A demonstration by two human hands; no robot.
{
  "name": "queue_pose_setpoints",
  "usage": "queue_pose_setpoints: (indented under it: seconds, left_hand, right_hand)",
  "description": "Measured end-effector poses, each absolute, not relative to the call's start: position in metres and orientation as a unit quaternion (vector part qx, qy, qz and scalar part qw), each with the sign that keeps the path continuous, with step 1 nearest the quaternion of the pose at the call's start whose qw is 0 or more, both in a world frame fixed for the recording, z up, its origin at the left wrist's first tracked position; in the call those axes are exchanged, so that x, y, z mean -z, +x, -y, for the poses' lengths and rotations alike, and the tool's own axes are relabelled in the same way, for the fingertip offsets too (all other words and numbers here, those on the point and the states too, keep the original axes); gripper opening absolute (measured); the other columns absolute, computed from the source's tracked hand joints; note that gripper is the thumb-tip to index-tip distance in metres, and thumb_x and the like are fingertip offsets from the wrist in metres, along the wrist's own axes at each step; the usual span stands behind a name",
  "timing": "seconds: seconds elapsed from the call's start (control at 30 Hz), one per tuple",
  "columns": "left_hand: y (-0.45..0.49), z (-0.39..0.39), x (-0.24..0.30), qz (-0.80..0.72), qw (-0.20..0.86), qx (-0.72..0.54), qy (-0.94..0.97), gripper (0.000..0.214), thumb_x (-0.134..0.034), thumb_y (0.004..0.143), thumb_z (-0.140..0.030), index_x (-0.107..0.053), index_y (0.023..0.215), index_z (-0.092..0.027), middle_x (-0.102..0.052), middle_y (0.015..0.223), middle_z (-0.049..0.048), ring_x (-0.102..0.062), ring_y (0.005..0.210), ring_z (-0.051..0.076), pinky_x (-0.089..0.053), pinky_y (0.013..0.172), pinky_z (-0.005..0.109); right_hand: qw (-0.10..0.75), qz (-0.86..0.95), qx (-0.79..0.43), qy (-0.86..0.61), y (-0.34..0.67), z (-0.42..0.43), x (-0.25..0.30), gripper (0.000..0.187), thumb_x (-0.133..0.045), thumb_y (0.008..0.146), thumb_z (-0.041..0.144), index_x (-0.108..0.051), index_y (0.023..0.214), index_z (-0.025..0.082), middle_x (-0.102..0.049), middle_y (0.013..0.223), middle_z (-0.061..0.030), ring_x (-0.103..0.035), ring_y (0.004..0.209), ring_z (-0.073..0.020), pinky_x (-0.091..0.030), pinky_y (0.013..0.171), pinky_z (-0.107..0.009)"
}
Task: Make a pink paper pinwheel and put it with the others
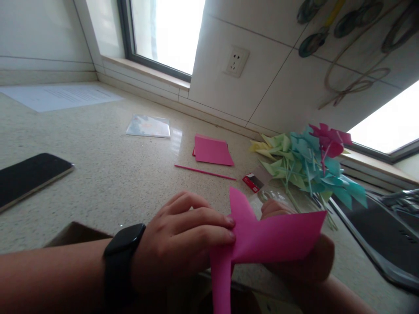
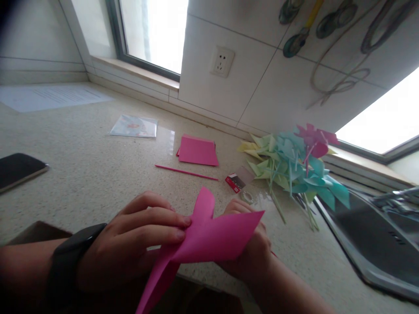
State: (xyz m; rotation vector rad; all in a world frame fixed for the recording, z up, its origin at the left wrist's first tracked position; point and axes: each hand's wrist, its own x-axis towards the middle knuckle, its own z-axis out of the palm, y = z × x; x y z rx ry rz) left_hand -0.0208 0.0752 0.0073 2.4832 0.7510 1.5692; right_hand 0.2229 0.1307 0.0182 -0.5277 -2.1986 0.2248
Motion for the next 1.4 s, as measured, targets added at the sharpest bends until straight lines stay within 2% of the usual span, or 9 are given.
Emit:
queue_pose_setpoints:
  seconds: [0.1, 0.27, 0.4, 0.67, 0.83, 0.93, 1.03, 1.2, 1.4]
  left_hand:
    - [-0.020, -0.075, -0.006, -0.252, 0.069, -0.513, 0.818, 0.026, -0.069, 0.087, -0.013, -0.066, 0.112, -0.017, -0.075, 0.114, 0.0073, -0.065, 0.094, 0.019, -0.049, 0.089, 0.034]
    - [-0.019, -0.076, -0.006, -0.252, 0.086, -0.511, 0.817, 0.031, -0.072, 0.085, -0.012, -0.065, 0.114, -0.016, -0.075, 0.115, 0.0072, -0.063, 0.095, 0.019, -0.049, 0.087, 0.033]
    - [-0.019, -0.077, -0.008, -0.251, 0.095, -0.503, 0.822, 0.027, -0.067, 0.089, -0.014, -0.063, 0.116, -0.018, -0.075, 0.114, 0.0063, -0.063, 0.095, 0.019, -0.049, 0.087, 0.033]
    - [-0.018, -0.075, -0.011, -0.316, 0.070, -0.478, 0.817, 0.028, -0.063, 0.092, -0.016, -0.060, 0.119, -0.021, -0.070, 0.121, 0.0045, -0.060, 0.103, 0.020, -0.047, 0.091, 0.035]
    - [-0.014, -0.080, -0.003, -0.455, 0.046, -0.504, 0.733, 0.038, -0.066, 0.083, -0.017, -0.053, 0.119, -0.017, -0.059, 0.117, 0.0116, -0.053, 0.110, 0.026, -0.046, 0.093, 0.044]
    - [-0.017, -0.090, 0.000, -0.511, 0.139, -0.524, 0.667, 0.025, -0.060, 0.079, -0.015, -0.052, 0.103, -0.018, -0.058, 0.095, 0.0050, -0.056, 0.086, 0.020, -0.049, 0.073, 0.035]
    - [-0.021, -0.098, -0.003, -0.512, 0.363, -0.491, 0.604, 0.008, -0.052, 0.086, -0.024, -0.057, 0.085, -0.018, -0.059, 0.071, -0.0002, -0.054, 0.061, 0.015, -0.043, 0.054, 0.027]
    - [-0.023, -0.104, -0.009, -0.460, 0.574, -0.458, 0.499, 0.062, -0.038, 0.095, -0.058, -0.068, 0.064, -0.014, -0.066, 0.060, 0.0069, -0.059, 0.055, 0.016, -0.046, 0.057, 0.029]
    - [-0.023, -0.109, -0.014, -0.344, 0.722, -0.381, 0.465, 0.044, -0.064, 0.087, -0.056, -0.073, 0.079, -0.014, -0.070, 0.074, 0.0045, -0.063, 0.067, 0.015, -0.051, 0.068, 0.026]
  right_hand:
    - [0.527, 0.817, -0.098, -0.213, 0.210, -0.133, -0.018, 0.016, -0.071, 0.084, 0.036, -0.056, 0.088, 0.029, -0.055, 0.071, -0.0001, -0.051, 0.059, -0.0202, -0.039, 0.054, -0.037]
    - [0.555, 0.786, -0.146, -0.228, 0.197, -0.141, -0.022, 0.059, -0.070, 0.079, 0.060, -0.053, 0.127, 0.031, -0.057, 0.096, -0.0067, -0.055, 0.082, -0.0266, -0.047, 0.073, -0.044]
    - [0.437, 0.880, -0.103, -0.153, 0.200, -0.145, -0.031, 0.007, -0.062, 0.093, 0.035, -0.064, 0.095, 0.028, -0.062, 0.085, -0.0018, -0.056, 0.083, -0.0210, -0.045, 0.078, -0.040]
    - [0.425, 0.898, -0.049, -0.105, 0.201, -0.145, -0.039, 0.026, -0.053, 0.101, 0.031, -0.067, 0.083, 0.021, -0.069, 0.077, -0.0025, -0.056, 0.072, -0.0175, -0.042, 0.072, -0.040]
    - [0.442, 0.890, 0.024, -0.107, 0.205, -0.153, -0.040, 0.018, -0.057, 0.098, 0.021, -0.065, 0.082, 0.019, -0.070, 0.075, -0.0030, -0.057, 0.070, -0.0170, -0.038, 0.070, -0.039]
    - [0.428, 0.897, 0.040, -0.105, 0.210, -0.157, -0.040, 0.013, -0.056, 0.096, 0.018, -0.064, 0.086, 0.021, -0.073, 0.080, -0.0022, -0.058, 0.071, -0.0176, -0.038, 0.071, -0.040]
    - [0.412, 0.904, 0.061, -0.099, 0.214, -0.157, -0.040, 0.009, -0.056, 0.093, 0.017, -0.063, 0.089, 0.023, -0.075, 0.084, -0.0010, -0.059, 0.072, -0.0181, -0.038, 0.071, -0.041]
    - [0.388, 0.911, 0.101, -0.103, 0.215, -0.155, -0.038, 0.012, -0.055, 0.094, 0.018, -0.064, 0.094, 0.026, -0.076, 0.091, 0.0022, -0.060, 0.074, -0.0181, -0.039, 0.071, -0.042]
    - [0.341, 0.926, 0.140, -0.078, 0.214, -0.157, -0.036, 0.009, -0.058, 0.096, 0.023, -0.065, 0.096, 0.029, -0.076, 0.100, 0.0077, -0.060, 0.077, -0.0152, -0.041, 0.075, -0.039]
